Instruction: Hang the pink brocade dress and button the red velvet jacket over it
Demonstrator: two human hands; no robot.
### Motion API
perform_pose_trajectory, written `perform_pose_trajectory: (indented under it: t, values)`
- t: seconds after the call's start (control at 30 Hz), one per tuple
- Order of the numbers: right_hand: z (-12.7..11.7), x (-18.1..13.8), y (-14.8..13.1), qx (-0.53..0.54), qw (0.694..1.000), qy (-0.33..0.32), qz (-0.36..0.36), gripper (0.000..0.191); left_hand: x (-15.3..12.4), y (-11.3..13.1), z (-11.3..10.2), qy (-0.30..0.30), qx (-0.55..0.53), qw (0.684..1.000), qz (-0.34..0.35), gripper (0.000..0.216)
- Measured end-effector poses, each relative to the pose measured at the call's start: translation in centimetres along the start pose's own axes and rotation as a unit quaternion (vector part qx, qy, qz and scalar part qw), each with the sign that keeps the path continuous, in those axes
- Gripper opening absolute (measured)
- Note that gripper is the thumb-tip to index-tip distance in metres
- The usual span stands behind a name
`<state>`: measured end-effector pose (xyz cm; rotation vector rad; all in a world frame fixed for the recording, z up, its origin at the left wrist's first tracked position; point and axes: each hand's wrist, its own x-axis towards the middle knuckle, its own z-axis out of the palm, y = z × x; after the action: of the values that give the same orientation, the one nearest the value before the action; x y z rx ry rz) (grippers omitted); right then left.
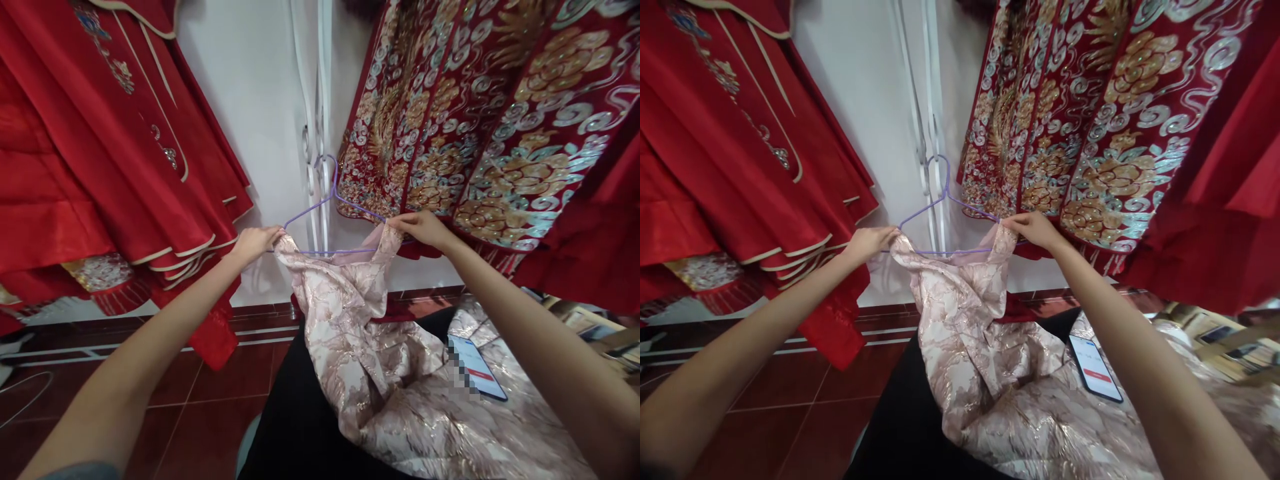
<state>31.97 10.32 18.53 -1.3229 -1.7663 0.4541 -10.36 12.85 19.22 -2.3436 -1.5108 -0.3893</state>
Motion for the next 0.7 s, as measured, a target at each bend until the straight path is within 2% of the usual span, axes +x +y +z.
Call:
perform_pose_trajectory:
  t: [0.1, 0.17, 0.23, 0.3, 0.37, 0.43, 0.5, 0.63, 0.7]
  values:
    - [0.5, -1.5, 1.1, -0.114, 0.984, 0.136, 0.015, 0.041, -1.8, -0.2, 0.8, 0.080, -0.012, 0.994, -0.069, 0.049]
    - [1.0, -3.0, 2.1, -0.178, 0.966, 0.181, 0.044, 0.039, -3.3, -0.3, 1.8, 0.120, -0.034, 0.982, -0.139, 0.050]
    - [1.7, -4.8, 3.1, -0.219, 0.956, 0.177, 0.085, 0.036, -4.9, -0.3, 3.4, 0.133, -0.082, 0.970, -0.187, 0.048]
    - [2.5, -6.6, 4.0, -0.238, 0.953, 0.138, 0.127, 0.032, -6.3, 0.0, 5.3, 0.126, -0.173, 0.952, -0.220, 0.045]
    - [3.2, -8.4, 4.7, -0.222, 0.961, 0.086, 0.144, 0.032, -7.4, 0.7, 7.1, 0.106, -0.314, 0.911, -0.245, 0.045]
    - [3.8, -9.9, 4.8, -0.193, 0.970, 0.064, 0.134, 0.035, -7.7, 1.8, 8.3, 0.090, -0.471, 0.842, -0.249, 0.045]
    - [4.2, -11.0, 4.5, -0.175, 0.974, 0.083, 0.116, 0.038, -7.2, 3.2, 8.6, 0.079, -0.606, 0.752, -0.248, 0.041]
    - [4.8, -12.0, 3.0, -0.147, 0.973, 0.150, 0.097, 0.042, -4.1, 6.1, 7.1, 0.059, -0.788, 0.557, -0.258, 0.028]
    - [5.1, -12.1, 2.2, -0.137, 0.974, 0.155, 0.092, 0.041, -2.3, 7.3, 6.2, 0.068, -0.833, 0.481, -0.265, 0.023]
